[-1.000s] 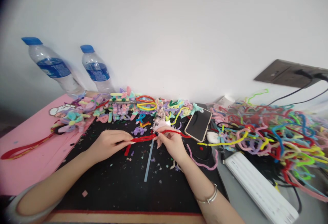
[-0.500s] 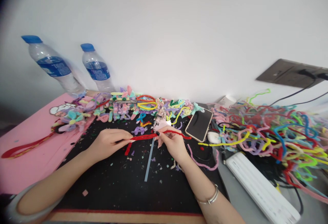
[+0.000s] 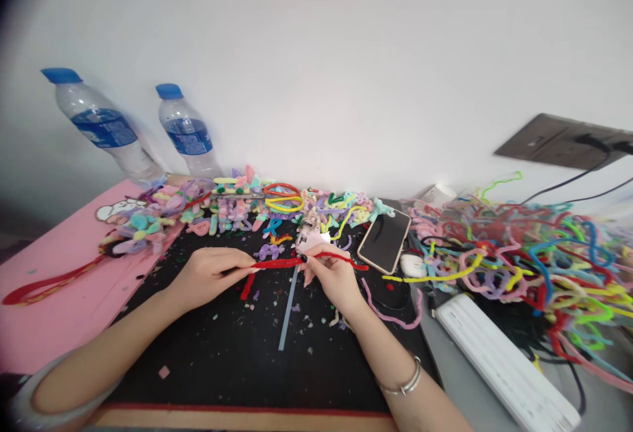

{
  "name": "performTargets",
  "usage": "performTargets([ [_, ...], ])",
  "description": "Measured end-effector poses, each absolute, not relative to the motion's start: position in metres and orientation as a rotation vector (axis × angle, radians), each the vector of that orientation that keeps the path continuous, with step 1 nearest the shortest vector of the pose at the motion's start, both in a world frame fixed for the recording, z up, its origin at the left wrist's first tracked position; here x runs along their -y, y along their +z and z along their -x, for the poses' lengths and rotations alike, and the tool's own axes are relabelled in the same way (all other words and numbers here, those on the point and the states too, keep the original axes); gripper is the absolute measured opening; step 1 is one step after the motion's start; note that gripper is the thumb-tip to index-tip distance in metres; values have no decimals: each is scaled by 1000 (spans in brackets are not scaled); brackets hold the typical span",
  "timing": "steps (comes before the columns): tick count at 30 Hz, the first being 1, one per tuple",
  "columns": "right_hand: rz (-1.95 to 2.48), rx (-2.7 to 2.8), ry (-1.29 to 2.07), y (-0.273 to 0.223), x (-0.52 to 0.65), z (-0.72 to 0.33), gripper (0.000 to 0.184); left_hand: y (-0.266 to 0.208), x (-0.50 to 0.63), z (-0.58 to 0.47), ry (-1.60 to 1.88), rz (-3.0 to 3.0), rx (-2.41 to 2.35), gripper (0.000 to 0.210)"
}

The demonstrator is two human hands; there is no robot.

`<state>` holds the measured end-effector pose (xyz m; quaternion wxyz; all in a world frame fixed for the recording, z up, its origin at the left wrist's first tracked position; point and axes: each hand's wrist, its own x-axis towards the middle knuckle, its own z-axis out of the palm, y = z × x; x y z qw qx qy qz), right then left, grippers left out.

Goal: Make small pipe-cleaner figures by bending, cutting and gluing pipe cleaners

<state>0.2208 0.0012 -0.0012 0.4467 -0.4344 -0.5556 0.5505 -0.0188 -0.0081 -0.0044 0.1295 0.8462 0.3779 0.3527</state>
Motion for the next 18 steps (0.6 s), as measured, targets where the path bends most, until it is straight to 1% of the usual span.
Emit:
performTargets([
  [18,1025,1338,1397,-8,0,-220,13,-3,8,15,1056,-2251,-1277,16],
])
